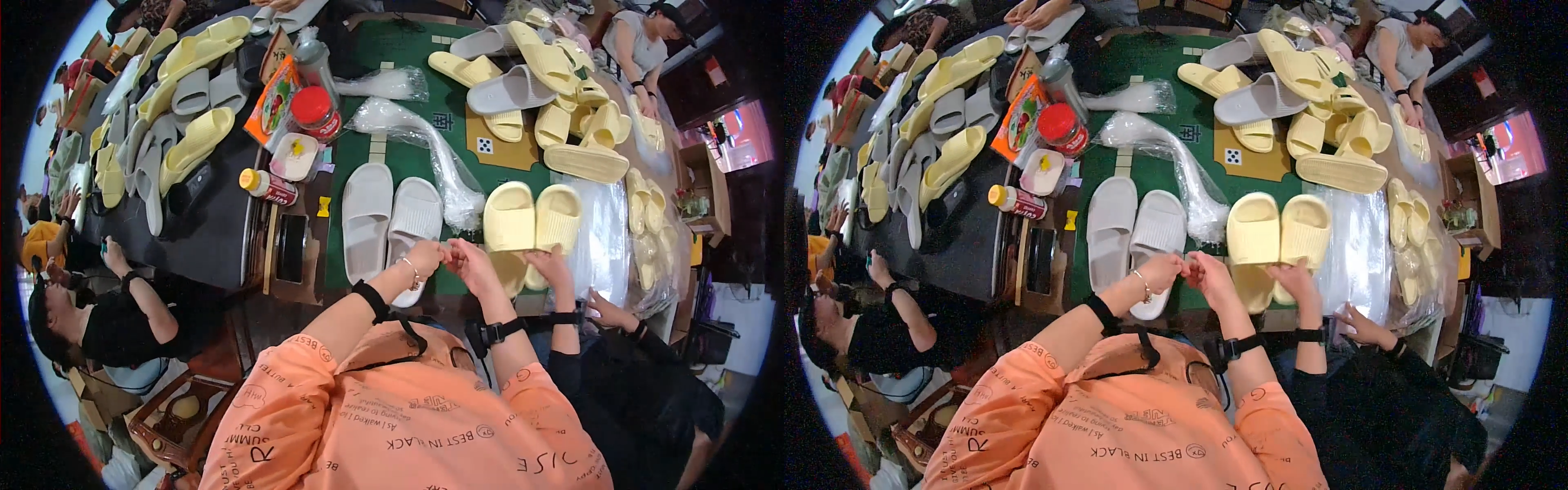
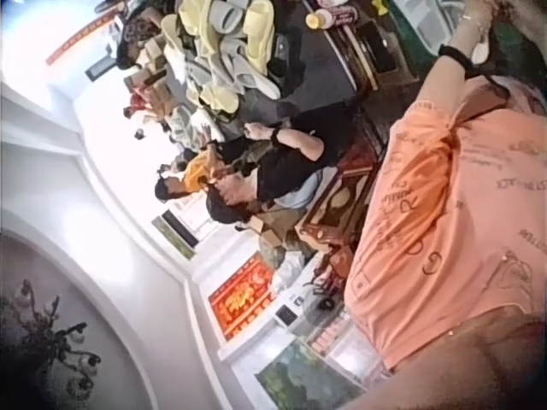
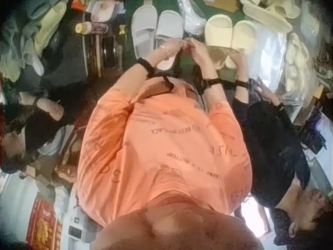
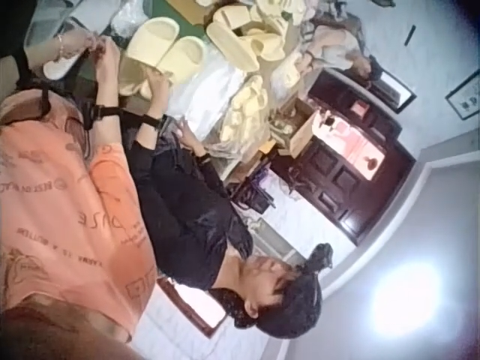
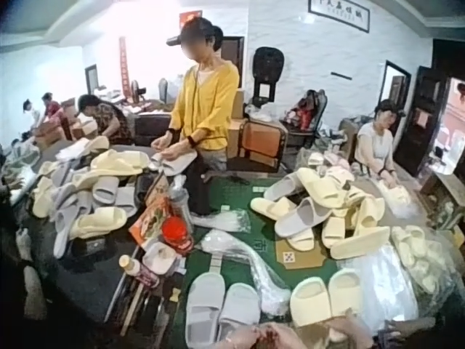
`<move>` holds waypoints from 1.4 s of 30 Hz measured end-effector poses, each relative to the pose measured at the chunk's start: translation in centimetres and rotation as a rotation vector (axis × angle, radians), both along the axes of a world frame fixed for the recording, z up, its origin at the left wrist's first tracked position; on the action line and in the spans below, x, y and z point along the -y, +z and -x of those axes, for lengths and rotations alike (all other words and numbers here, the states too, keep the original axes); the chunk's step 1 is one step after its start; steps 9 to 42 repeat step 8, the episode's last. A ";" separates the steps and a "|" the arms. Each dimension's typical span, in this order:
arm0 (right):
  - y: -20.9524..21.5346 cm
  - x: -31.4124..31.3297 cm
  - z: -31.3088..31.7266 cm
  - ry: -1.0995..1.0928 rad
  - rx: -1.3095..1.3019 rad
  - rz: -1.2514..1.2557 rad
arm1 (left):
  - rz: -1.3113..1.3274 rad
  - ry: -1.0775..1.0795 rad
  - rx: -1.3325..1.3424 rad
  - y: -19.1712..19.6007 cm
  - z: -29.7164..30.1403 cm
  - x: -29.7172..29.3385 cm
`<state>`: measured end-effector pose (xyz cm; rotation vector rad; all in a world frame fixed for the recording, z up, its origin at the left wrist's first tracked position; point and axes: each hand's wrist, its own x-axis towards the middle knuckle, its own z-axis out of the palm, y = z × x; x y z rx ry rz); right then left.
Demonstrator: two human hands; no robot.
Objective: The recorder is performing assembly and trimming tasks on EVA foam slides/sandals as part of a manufacturing workflow.
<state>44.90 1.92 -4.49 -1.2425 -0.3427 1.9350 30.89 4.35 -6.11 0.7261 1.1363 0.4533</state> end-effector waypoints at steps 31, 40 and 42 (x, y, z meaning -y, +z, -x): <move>-4.4 -3.4 -0.2 -0.369 -0.127 0.063 | -0.024 -0.544 -0.071 3.5 3.3 1.5; -4.4 -3.4 -0.2 -0.369 -0.127 0.063 | -0.024 -0.544 -0.071 3.5 3.3 1.5; -4.4 -3.4 -0.2 -0.369 -0.127 0.063 | -0.024 -0.544 -0.071 3.5 3.3 1.5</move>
